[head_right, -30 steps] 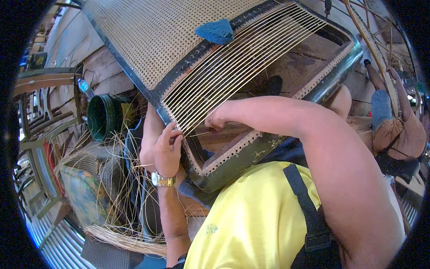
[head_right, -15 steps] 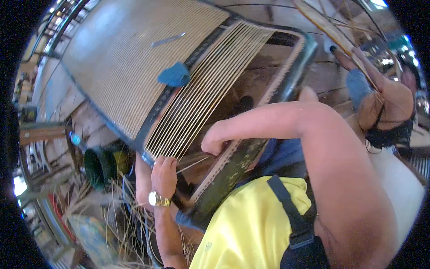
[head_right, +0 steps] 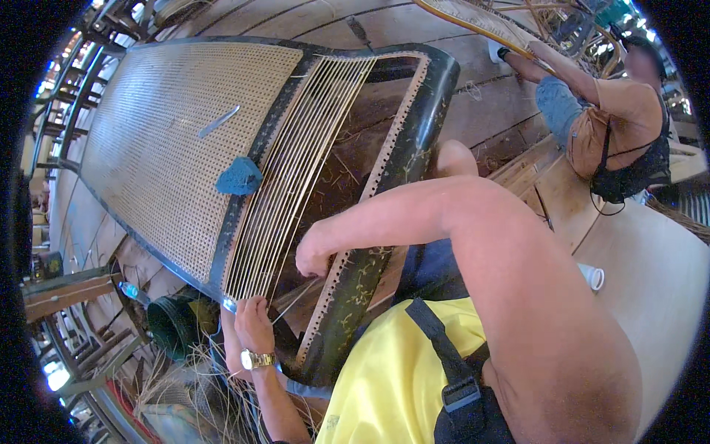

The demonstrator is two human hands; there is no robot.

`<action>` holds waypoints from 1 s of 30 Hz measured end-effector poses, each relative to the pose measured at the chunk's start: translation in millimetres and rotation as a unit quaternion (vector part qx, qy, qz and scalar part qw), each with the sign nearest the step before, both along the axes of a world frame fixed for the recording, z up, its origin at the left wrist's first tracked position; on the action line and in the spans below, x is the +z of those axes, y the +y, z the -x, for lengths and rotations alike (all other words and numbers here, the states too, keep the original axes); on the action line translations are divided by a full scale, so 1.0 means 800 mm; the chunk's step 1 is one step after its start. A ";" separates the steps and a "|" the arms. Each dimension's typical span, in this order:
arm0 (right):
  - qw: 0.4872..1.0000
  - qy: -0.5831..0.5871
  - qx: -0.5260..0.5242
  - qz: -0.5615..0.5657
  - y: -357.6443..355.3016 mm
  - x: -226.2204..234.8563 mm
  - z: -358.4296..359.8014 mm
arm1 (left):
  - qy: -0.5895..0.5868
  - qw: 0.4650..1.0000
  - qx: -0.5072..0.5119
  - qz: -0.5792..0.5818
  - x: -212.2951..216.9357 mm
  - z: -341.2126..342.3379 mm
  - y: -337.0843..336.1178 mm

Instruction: Weaving rattan or cane strips through a wooden furniture frame.

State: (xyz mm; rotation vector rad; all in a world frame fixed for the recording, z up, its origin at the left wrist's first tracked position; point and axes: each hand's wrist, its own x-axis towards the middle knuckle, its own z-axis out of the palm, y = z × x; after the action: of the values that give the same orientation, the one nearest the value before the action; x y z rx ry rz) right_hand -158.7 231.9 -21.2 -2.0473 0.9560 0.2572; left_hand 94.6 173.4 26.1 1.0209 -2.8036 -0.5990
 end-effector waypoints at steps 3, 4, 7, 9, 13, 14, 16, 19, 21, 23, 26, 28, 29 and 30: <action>0.998 -0.023 -0.061 -0.012 0.003 0.015 0.014 | 0.002 1.000 0.030 0.007 0.004 -0.028 0.011; 0.992 -0.046 -0.112 -0.041 0.003 0.026 0.021 | 0.003 0.999 0.040 0.014 0.006 -0.037 0.015; 0.987 -0.073 -0.141 -0.006 0.013 0.082 0.037 | 0.027 0.996 0.080 0.006 -0.005 -0.062 0.017; 0.986 -0.064 -0.149 0.027 0.026 0.131 0.054 | 0.060 0.986 0.150 -0.027 -0.001 -0.066 0.028; 0.953 -0.056 -0.221 0.199 0.072 0.236 0.093 | 0.115 0.982 0.129 -0.075 0.043 -0.023 0.056; 0.966 -0.030 -0.218 0.138 0.072 0.266 0.100 | 0.114 0.985 0.110 -0.069 0.046 -0.015 0.064; 0.959 0.040 -0.268 0.082 0.089 0.304 0.112 | 0.136 0.985 0.086 -0.058 0.043 -0.002 0.084; 0.946 0.115 -0.285 0.105 0.137 0.334 0.135 | 0.117 0.989 0.074 -0.045 0.029 0.006 0.105; 0.908 0.179 -0.377 0.040 0.169 0.363 0.151 | 0.105 0.991 0.085 -0.026 0.033 0.011 0.112; 0.888 0.210 -0.396 0.104 0.213 0.377 0.194 | 0.133 0.982 0.128 0.028 0.034 0.010 0.118; 0.814 0.259 -0.491 0.168 0.248 0.378 0.275 | 0.147 0.965 0.212 -0.044 0.044 0.015 0.131; 0.769 0.318 -0.539 0.135 0.265 0.368 0.339 | 0.180 0.963 0.200 -0.014 0.034 0.025 0.138; 0.770 0.358 -0.518 0.101 0.269 0.360 0.367 | 0.167 0.961 0.219 -0.009 0.032 0.027 0.140; 0.772 0.396 -0.487 0.097 0.273 0.345 0.381 | 0.153 0.959 0.240 -0.002 0.034 0.029 0.141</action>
State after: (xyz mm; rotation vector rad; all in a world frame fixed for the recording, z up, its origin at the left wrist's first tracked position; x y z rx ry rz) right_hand -463.4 450.2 254.9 -1.2848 2.5045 0.4656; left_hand 71.7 286.3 53.0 1.4058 -2.1794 -0.6292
